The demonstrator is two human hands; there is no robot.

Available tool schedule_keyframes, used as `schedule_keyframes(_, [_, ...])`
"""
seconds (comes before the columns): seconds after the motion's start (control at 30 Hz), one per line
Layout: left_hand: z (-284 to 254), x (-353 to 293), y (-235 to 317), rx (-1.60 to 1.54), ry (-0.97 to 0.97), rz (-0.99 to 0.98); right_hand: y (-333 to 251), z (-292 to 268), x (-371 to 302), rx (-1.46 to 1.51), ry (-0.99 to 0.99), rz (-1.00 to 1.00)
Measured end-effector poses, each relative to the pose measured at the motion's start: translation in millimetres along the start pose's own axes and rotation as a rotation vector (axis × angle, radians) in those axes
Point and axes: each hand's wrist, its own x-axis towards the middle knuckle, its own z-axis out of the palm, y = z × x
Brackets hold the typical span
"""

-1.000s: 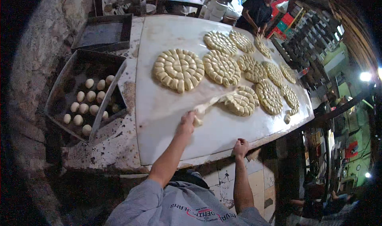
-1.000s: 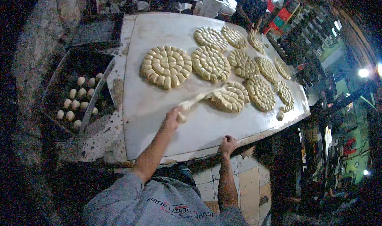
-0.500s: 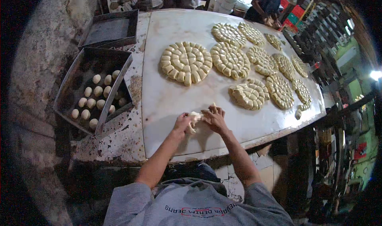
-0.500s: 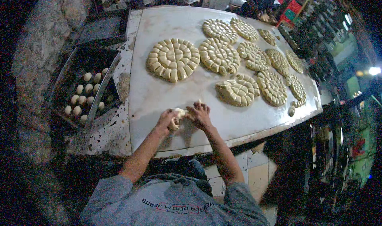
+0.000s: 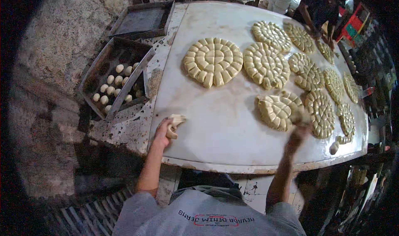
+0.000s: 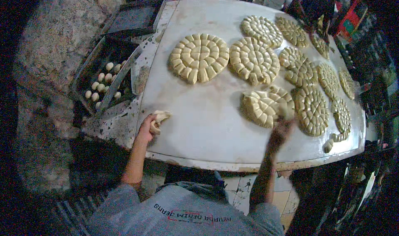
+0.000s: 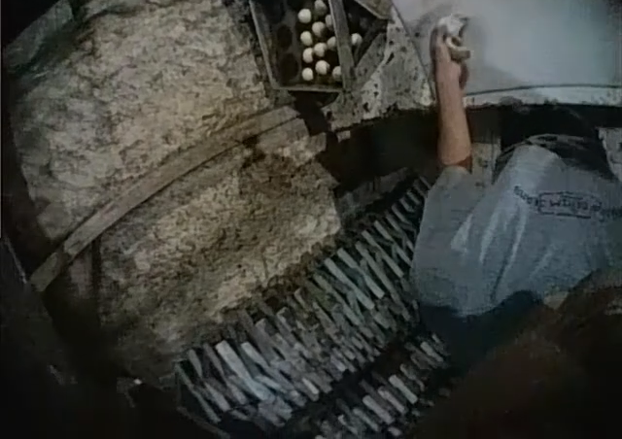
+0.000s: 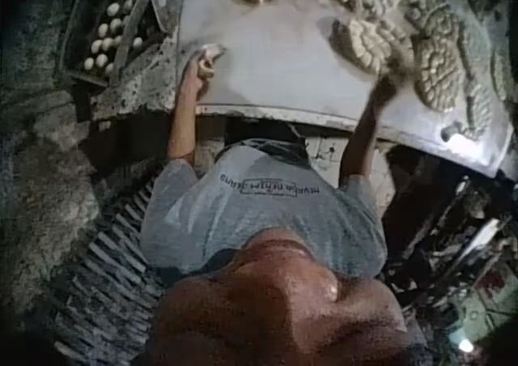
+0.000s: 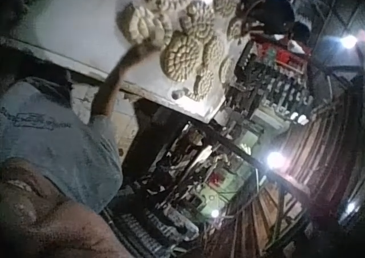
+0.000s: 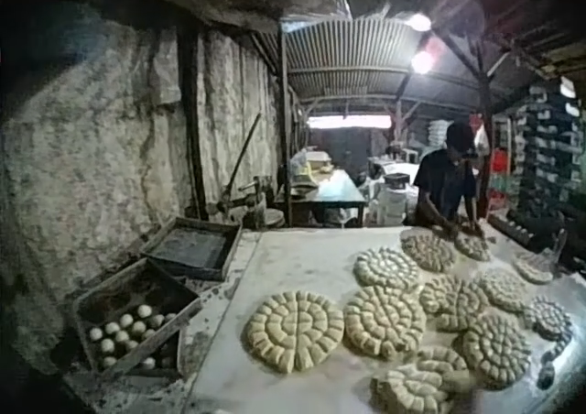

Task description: Shaping and arranging pieces of dough into decorative bread patterns on a work table.

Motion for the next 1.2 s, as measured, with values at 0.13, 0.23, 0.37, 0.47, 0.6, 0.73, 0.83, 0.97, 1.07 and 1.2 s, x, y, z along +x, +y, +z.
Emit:
schedule_keyframes(0.13, [37.3,-14.6,-16.7,0.268,-0.289,0.216,20.6,-39.1,13.0,0.087,0.296,0.200])
schedule_keyframes(0.23, [67.8,-24.0,-39.8,0.321,-0.558,0.234,-82.5,36.0,14.4,0.137,0.021,-0.045])
schedule_keyframes(0.37, [106.7,-20.2,-64.7,1.012,-0.876,-0.037,-127.0,68.7,-121.8,0.936,-0.874,0.251])
schedule_keyframes(0.47, [47.0,26.9,-98.1,0.929,-0.776,0.938,-200.4,13.7,-124.0,0.802,-0.710,0.130])
schedule_keyframes(0.6, [-15.5,19.5,-50.2,0.721,-0.521,0.610,-166.1,-8.5,-133.9,0.838,-0.424,0.583])
schedule_keyframes(0.73, [-2.0,11.6,4.2,1.335,-0.624,1.261,-119.4,-28.0,-138.2,0.224,-0.638,-0.116])
schedule_keyframes(0.83, [53.5,49.9,-1.6,1.371,-0.206,1.369,-115.5,16.8,-97.7,-0.111,-0.524,-0.220])
schedule_keyframes(0.97, [142.9,17.1,-54.5,1.218,-0.052,1.170,-110.7,98.6,-73.3,0.074,-0.122,-0.083])
schedule_keyframes(1.07, [107.7,-10.0,-99.5,1.333,-0.115,1.201,-188.6,67.4,-100.9,0.135,-0.369,-0.063])
schedule_keyframes(1.2, [20.5,-24.6,-95.1,1.312,-0.261,1.293,-121.7,22.6,-146.5,0.165,-0.472,-0.387])
